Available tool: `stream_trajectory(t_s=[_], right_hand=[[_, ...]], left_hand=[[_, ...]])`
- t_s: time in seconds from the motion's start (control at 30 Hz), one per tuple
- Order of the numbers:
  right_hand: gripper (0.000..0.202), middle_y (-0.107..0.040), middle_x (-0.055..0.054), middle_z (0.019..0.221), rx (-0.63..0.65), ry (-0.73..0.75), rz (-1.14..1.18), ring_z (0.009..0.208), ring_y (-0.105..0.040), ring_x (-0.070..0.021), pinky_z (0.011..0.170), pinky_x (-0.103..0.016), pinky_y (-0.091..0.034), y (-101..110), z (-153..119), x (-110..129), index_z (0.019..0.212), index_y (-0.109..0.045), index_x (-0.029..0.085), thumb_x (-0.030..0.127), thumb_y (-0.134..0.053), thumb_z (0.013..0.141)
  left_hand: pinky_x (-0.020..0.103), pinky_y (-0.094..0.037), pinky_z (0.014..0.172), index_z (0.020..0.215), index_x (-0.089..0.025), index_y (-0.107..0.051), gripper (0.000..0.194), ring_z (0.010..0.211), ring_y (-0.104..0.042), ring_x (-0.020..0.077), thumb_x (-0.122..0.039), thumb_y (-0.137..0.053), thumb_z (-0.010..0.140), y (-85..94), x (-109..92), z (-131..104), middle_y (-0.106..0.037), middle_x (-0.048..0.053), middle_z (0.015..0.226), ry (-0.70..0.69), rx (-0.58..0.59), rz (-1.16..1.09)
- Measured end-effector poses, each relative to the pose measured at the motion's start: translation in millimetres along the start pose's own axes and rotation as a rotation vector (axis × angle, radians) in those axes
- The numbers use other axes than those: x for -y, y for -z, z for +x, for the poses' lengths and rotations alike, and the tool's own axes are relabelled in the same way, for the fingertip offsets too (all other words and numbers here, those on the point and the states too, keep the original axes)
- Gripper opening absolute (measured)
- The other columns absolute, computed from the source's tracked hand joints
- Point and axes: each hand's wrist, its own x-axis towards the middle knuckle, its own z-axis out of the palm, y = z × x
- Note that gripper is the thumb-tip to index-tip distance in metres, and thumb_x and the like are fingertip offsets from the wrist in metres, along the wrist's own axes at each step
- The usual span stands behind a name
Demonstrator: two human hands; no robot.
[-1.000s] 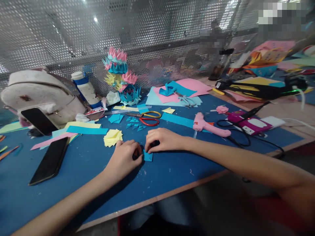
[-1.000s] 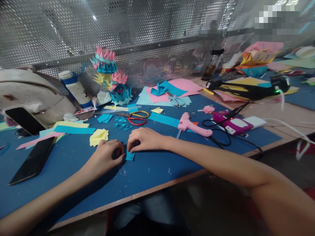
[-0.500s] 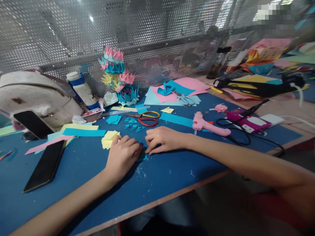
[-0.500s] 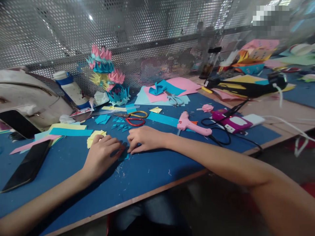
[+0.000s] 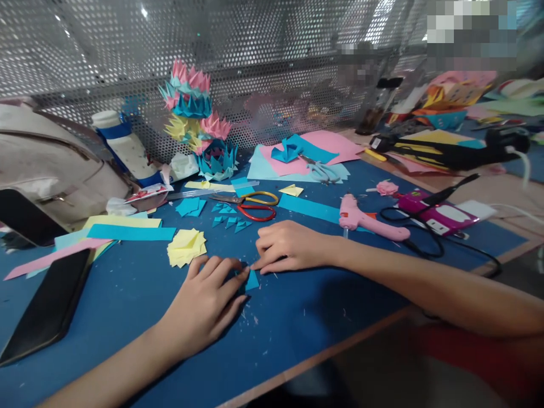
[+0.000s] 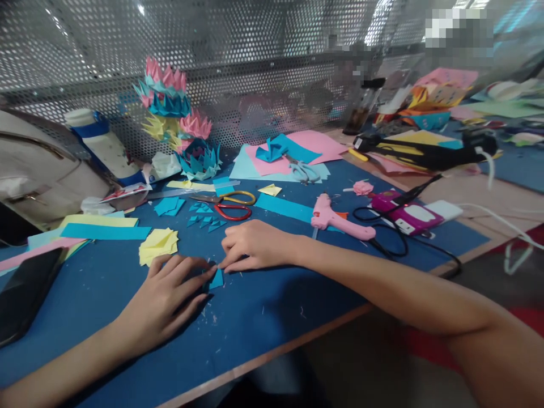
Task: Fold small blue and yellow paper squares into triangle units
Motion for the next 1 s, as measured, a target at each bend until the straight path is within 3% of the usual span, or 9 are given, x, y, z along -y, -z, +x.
stream_trajectory(t_s=[0.13,0.23,0.43,0.53,0.83,1.0], right_hand=[[0.028,-0.063,-0.001,0.077,-0.022,-0.067,0.001,0.076,-0.050,-0.0150,0.066,-0.028,-0.035,-7,3,4,0.088,-0.075,0.019,0.036,-0.056,0.100],[0.030,-0.062,-0.002,0.076,-0.044,-0.132,0.045,0.076,-0.050,-0.0152,0.067,-0.028,-0.036,-14,6,7,0.080,-0.070,0.017,0.035,-0.056,0.100],[0.014,-0.064,0.001,0.081,-0.067,-0.422,0.203,0.081,-0.054,-0.0152,0.073,-0.027,-0.035,-20,12,12,0.085,-0.066,0.019,0.030,-0.068,0.093],[0.017,-0.061,0.002,0.078,-0.075,-0.508,0.196,0.080,-0.053,-0.0157,0.078,-0.030,-0.032,-20,15,15,0.084,-0.066,0.020,0.035,-0.072,0.089],[0.020,-0.059,0.004,0.077,-0.067,-0.531,0.281,0.081,-0.053,-0.0149,0.080,-0.030,-0.029,-18,20,23,0.078,-0.064,0.019,0.034,-0.073,0.088],[0.019,-0.061,0.004,0.079,-0.090,-0.485,0.270,0.082,-0.052,-0.0150,0.080,-0.030,-0.029,-19,19,22,0.080,-0.064,0.020,0.035,-0.069,0.090]], left_hand=[[0.041,-0.032,0.089,0.113,-0.025,-0.068,0.026,0.101,-0.056,0.0225,-0.021,-0.044,0.104,-3.9,13,4,-0.064,0.005,0.112,0.078,-0.030,-0.124],[0.038,-0.035,0.087,0.098,-0.027,-0.070,0.013,0.098,-0.059,0.0208,-0.022,-0.058,0.099,-7.2,23,12,-0.065,0.001,0.104,0.161,-0.036,-0.208],[0.036,-0.037,0.086,0.098,-0.023,-0.066,0.013,0.100,-0.059,0.0216,-0.019,-0.074,0.087,-6.5,26,23,-0.063,0.002,0.105,0.300,0.011,-0.294],[0.034,-0.037,0.081,0.090,-0.022,-0.066,0.010,0.091,-0.060,0.0204,-0.019,-0.074,0.086,-4.1,25,25,-0.063,0.001,0.098,0.342,0.037,-0.312],[0.028,-0.041,0.066,0.089,-0.022,-0.067,0.012,0.076,-0.059,0.0165,-0.022,-0.075,0.080,0.0,28,29,-0.067,0.000,0.087,0.371,0.090,-0.431],[0.028,-0.042,0.063,0.085,-0.023,-0.072,0.010,0.069,-0.061,0.0158,-0.027,-0.064,0.089,0.6,25,30,-0.071,0.000,0.076,0.378,0.093,-0.486]])
